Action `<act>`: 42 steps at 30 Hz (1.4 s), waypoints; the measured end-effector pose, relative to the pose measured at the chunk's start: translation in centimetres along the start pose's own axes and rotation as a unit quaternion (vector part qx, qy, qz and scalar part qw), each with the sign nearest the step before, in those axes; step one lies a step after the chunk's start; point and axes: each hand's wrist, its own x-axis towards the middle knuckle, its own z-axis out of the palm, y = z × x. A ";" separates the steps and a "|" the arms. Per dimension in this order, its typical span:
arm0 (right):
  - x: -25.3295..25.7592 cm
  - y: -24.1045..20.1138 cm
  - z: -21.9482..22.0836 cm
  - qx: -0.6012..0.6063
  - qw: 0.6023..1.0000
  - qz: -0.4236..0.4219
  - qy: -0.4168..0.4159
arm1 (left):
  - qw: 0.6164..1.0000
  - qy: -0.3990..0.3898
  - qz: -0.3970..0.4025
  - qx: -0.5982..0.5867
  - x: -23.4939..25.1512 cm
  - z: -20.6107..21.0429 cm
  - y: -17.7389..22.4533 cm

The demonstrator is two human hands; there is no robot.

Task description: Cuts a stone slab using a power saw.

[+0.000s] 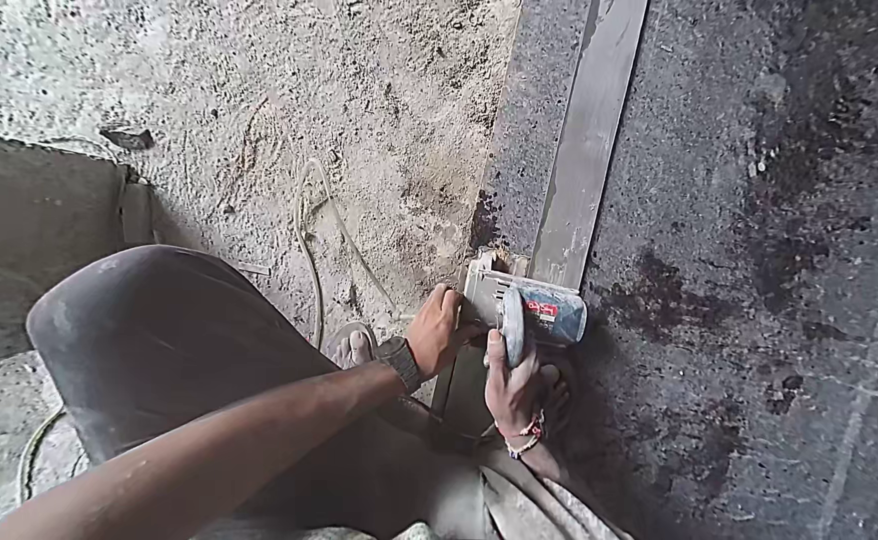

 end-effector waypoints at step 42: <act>2.1 -0.7 0.5 -0.019 0.999 -0.035 0.025 | 0.998 0.049 0.022 -0.026 2.1 -0.2 0.2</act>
